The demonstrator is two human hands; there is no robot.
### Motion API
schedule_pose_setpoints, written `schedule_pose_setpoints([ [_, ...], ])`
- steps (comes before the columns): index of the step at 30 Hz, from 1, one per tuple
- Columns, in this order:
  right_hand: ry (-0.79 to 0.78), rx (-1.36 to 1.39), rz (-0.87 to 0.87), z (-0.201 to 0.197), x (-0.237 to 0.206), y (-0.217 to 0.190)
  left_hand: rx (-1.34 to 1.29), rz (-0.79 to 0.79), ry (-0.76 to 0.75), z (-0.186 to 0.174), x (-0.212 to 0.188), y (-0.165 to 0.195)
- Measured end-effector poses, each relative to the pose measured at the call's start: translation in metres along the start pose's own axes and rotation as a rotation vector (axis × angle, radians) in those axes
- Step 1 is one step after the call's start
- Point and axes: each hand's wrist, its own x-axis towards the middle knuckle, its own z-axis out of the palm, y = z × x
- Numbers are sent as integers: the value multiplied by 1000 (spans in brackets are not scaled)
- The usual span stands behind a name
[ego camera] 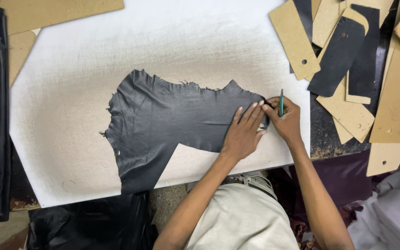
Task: The person lays out a large piece of black leather on a work table, places a cardboard pattern on top, and traces the outline with a pencil. They then cut the leather along the traced lines using a utility knife, remove the pattern, and repeat the process with smaller patterns to cut additional pieces.
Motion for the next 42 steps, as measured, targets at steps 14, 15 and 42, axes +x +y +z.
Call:
schedule_pose_setpoints([
  [14, 227, -82, 4, 16, -11, -29, -20, -1026, 378, -33, -228, -124],
  [15, 266, -116, -40, 19, -17, -34, -26, -1051, 454, -32, -244, -123],
  [42, -99, -320, 4, 108, -102, -91, -395, -546, 550, -44, -205, -99],
])
